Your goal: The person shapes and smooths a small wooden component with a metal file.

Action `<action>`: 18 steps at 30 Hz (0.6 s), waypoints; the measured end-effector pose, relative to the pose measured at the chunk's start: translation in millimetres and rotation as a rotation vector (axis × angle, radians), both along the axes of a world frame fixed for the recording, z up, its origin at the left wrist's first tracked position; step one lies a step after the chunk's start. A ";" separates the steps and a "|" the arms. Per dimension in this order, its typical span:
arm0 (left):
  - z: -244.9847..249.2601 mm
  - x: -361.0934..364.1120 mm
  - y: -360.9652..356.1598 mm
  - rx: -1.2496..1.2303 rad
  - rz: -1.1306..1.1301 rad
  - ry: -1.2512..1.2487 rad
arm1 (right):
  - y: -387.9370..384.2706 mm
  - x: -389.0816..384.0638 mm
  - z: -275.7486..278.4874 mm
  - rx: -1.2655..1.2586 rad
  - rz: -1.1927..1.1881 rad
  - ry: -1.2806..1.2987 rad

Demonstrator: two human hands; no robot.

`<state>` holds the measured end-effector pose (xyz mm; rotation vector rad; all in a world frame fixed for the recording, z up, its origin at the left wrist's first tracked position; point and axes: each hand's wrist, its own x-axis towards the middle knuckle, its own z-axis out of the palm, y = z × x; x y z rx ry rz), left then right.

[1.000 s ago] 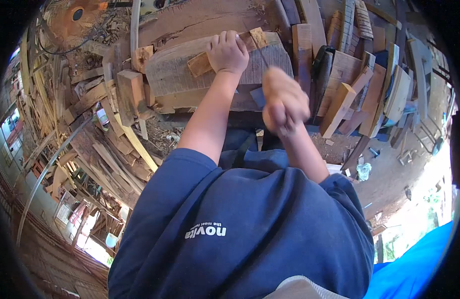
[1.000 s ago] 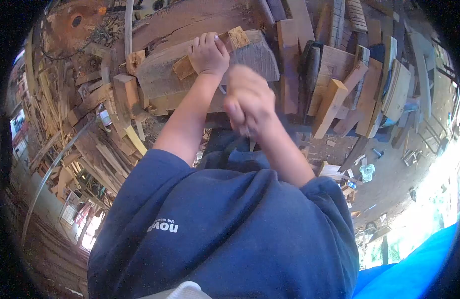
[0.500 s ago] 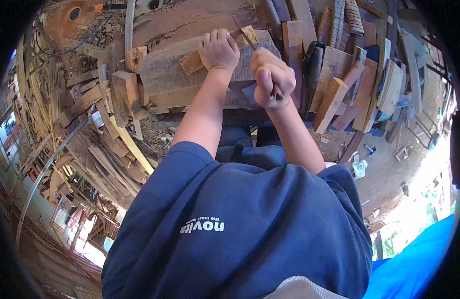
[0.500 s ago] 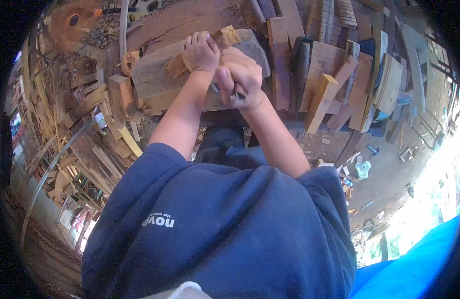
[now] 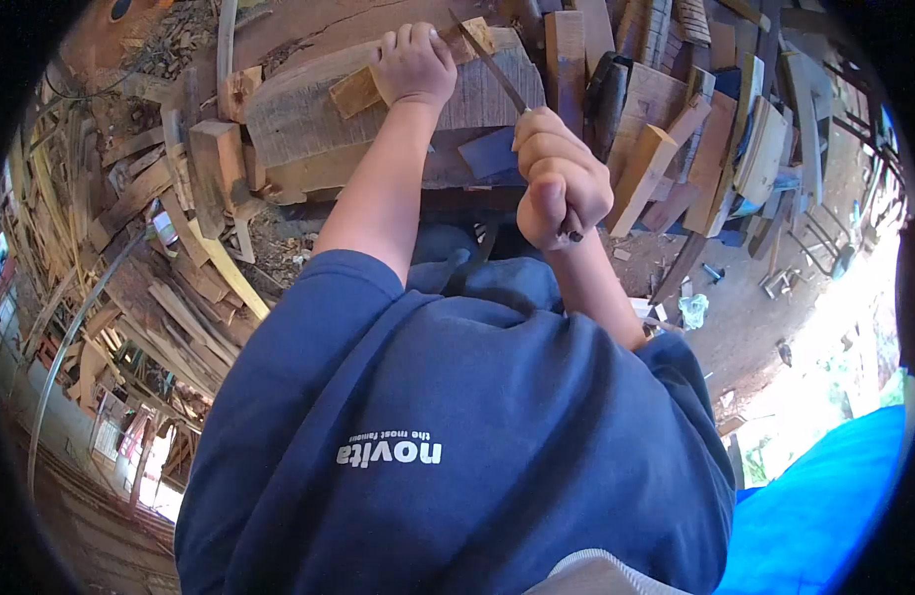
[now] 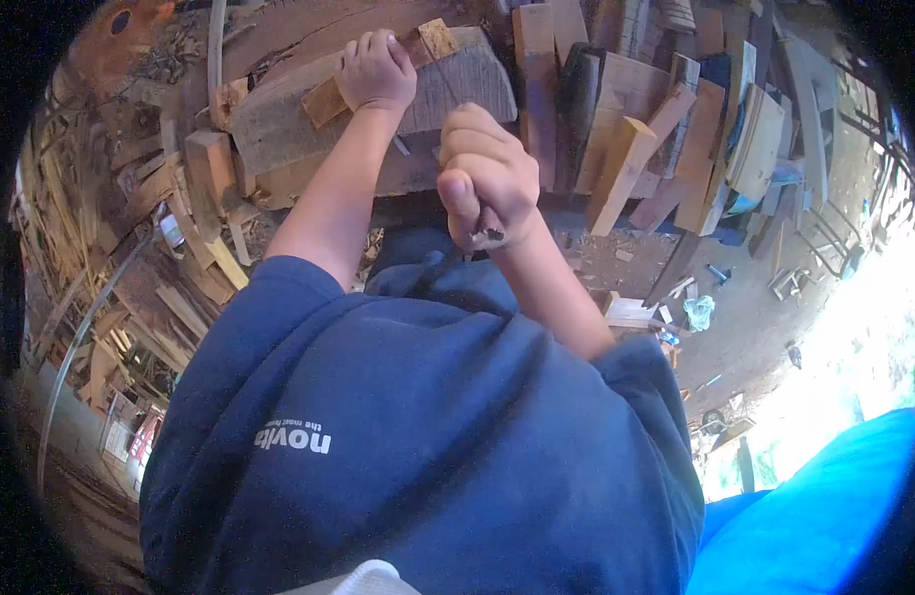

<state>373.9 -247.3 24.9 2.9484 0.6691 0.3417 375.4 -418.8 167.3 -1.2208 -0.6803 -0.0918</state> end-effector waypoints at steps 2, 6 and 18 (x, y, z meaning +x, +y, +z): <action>-1.3 -0.4 0.5 0.000 0.000 -0.001 | 6.2 0.4 -7.0 0.012 -0.020 -0.016; -7.7 0.5 2.6 -0.008 0.026 0.000 | 37.2 24.5 -46.2 -0.201 -0.030 -0.113; -8.3 0.1 5.0 -0.003 0.013 -0.054 | 26.5 25.9 -36.1 -0.188 0.028 -0.063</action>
